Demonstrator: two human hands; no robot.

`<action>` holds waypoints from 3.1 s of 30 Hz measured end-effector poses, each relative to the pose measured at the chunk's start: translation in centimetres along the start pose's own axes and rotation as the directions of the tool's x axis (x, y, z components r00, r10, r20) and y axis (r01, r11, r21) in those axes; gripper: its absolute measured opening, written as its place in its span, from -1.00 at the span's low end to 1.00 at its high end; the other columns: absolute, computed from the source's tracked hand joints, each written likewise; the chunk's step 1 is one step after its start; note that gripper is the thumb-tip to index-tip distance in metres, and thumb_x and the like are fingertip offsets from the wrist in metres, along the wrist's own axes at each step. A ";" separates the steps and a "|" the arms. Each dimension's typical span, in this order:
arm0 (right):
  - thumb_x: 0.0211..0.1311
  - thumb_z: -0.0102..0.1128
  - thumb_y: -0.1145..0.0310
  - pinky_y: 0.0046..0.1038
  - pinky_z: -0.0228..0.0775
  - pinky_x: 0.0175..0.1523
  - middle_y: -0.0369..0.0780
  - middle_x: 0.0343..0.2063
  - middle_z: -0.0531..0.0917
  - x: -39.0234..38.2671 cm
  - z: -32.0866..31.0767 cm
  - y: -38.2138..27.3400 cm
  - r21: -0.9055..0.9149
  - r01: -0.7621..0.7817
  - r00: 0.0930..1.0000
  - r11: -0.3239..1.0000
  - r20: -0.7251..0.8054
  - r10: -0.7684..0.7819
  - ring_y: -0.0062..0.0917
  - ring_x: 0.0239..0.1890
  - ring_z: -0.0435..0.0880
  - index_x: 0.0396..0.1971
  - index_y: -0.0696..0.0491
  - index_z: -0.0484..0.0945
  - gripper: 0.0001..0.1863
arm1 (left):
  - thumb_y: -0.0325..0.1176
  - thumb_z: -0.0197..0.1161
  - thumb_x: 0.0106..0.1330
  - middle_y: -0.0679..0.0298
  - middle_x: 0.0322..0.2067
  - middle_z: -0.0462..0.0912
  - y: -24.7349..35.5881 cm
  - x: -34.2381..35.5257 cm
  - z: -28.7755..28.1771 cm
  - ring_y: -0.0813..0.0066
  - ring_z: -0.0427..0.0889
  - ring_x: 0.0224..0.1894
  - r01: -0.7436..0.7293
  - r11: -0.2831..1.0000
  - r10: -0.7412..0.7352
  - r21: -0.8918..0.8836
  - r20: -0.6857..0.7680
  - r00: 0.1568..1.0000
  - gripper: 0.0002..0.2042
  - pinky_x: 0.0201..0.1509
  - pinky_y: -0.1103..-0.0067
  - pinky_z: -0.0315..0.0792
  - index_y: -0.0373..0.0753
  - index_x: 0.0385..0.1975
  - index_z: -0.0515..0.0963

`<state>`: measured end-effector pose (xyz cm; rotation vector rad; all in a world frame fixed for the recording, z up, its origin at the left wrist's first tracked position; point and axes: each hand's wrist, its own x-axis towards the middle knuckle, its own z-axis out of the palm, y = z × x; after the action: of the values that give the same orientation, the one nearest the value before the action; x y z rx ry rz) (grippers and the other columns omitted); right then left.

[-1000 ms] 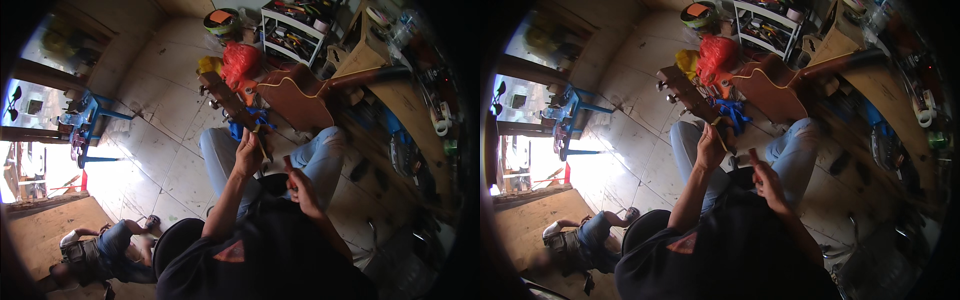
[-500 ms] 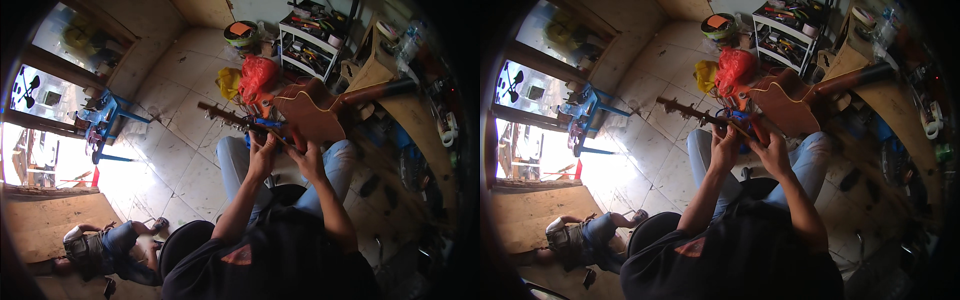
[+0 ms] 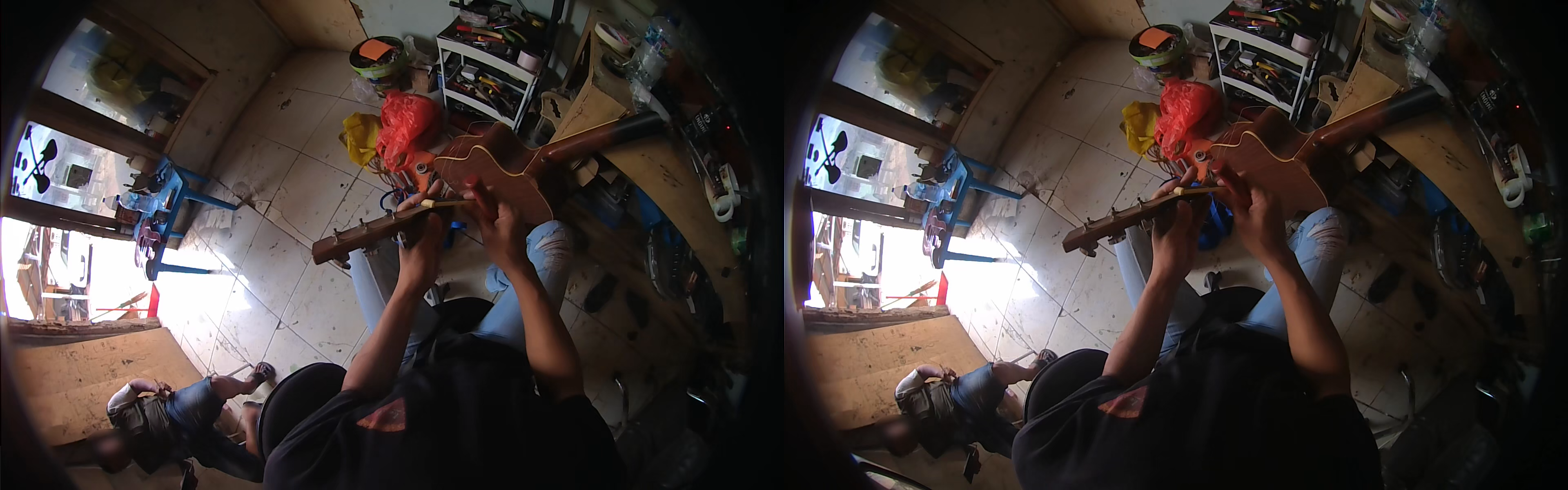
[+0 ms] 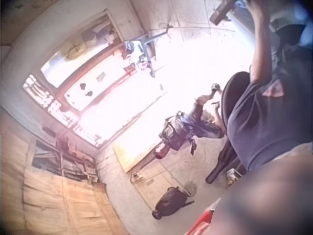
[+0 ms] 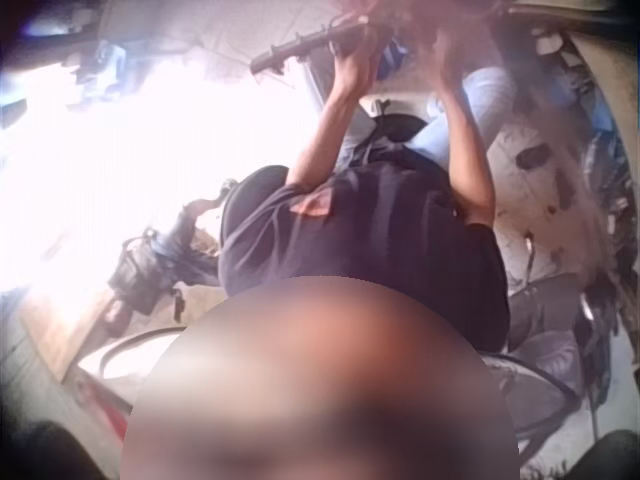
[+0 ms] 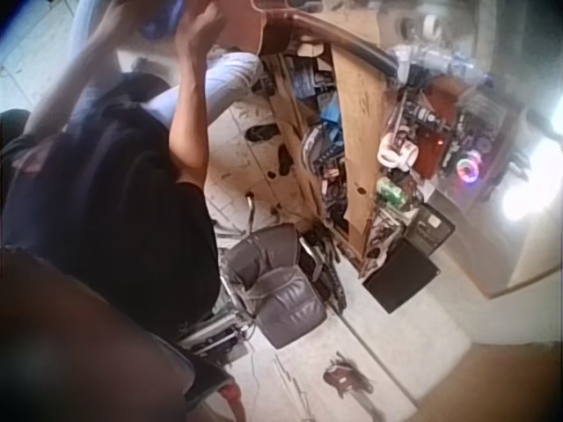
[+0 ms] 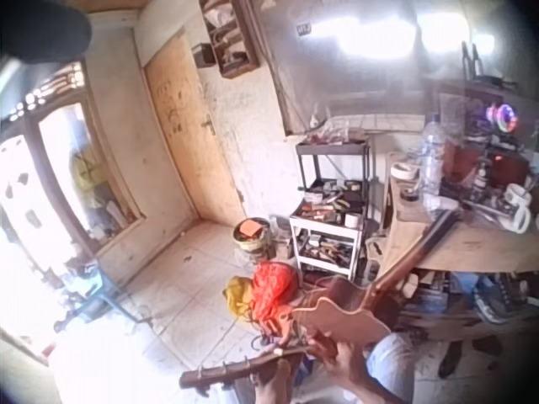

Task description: The person sits in a workshop and uses a screwdriver to remove the nut from the headstock of an acoustic guitar. They then detach the headstock from the neck and inspect the joint.

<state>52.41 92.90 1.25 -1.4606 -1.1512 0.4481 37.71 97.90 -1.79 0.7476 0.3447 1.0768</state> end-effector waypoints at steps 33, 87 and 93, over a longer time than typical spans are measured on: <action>0.33 0.14 0.62 -0.44 0.55 0.00 -0.16 -0.20 0.68 0.7 -2.3 -0.2 0.201 0.326 0.945 0.924 -0.100 -0.312 -0.42 -0.13 0.71 -0.17 0.14 0.57 -0.87 | -0.32 -0.05 0.60 0.02 0.12 0.57 2.5 -1.7 -0.1 0.18 0.68 0.04 0.134 0.925 -0.240 0.356 0.273 0.932 -0.30 0.20 0.32 0.53 -0.10 0.56 -0.31; 0.47 0.18 0.26 -0.58 0.38 -0.52 -0.32 -0.65 0.52 -11.3 -12.7 -3.2 0.037 -0.617 0.787 0.786 0.053 0.615 -0.69 -0.63 0.55 -0.13 0.14 0.56 -0.76 | -0.16 0.20 0.48 0.18 -0.12 0.71 -4.4 -5.2 -0.2 0.36 0.68 -0.03 0.234 0.650 -0.600 0.723 0.299 0.742 -0.69 0.10 0.42 0.50 -0.28 0.01 0.49; 0.50 0.12 0.27 -0.56 0.16 -0.51 -0.40 -0.73 0.36 -4.9 -10.9 -6.6 -0.240 -0.081 0.997 0.967 -0.007 0.081 -0.74 -0.67 0.33 -0.26 0.12 0.55 -0.78 | -0.03 0.21 0.47 0.15 -0.27 0.76 -4.9 -5.7 1.1 0.21 0.76 -0.16 0.072 0.535 -0.570 0.842 0.297 0.766 -0.59 -0.05 0.37 0.57 -0.30 0.01 0.52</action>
<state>56.44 82.05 8.55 -1.7225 -1.1826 0.3762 38.97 91.11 -4.98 1.6923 0.4557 0.2162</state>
